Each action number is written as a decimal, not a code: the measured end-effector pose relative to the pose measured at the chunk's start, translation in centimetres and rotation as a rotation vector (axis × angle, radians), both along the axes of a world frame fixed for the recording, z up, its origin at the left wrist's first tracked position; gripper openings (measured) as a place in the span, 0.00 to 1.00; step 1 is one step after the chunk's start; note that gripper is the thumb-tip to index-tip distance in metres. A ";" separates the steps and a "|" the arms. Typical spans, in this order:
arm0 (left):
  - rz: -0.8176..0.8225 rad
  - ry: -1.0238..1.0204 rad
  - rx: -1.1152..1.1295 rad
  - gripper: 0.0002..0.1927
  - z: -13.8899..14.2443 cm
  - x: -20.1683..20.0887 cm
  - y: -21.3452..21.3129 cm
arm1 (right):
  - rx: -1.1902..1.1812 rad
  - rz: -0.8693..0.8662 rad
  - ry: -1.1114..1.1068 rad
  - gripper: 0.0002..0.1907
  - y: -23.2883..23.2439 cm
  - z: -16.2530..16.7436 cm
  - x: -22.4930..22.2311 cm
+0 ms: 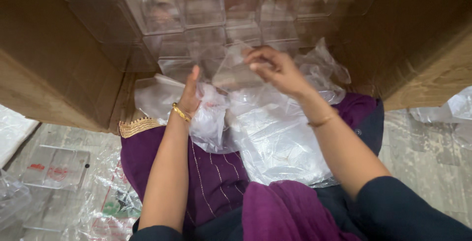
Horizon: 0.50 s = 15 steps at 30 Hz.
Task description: The person sits on the floor inside a large cardboard box and packs clear plastic boxes into plastic bags. They place a box into a bag, gather and twist the bag closed, and set filled bags aside, repeating this for multiple boxes.
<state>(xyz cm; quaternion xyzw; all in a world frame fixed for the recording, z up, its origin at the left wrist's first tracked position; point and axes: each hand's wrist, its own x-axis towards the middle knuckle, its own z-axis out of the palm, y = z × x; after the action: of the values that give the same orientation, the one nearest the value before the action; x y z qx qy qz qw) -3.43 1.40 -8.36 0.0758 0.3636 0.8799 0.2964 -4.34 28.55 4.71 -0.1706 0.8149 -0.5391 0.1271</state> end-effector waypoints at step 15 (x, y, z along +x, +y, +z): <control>-0.017 -0.041 -0.018 0.55 -2.4 -1.1 -1.1 | 0.050 0.155 0.205 0.51 -2.1 -3.3 0.3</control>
<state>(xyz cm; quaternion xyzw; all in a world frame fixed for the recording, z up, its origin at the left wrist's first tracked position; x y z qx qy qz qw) -4.50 0.26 -10.79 0.0582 0.3645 0.8755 0.3119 -4.03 26.40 1.40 -0.2841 0.8212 -0.4870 0.0885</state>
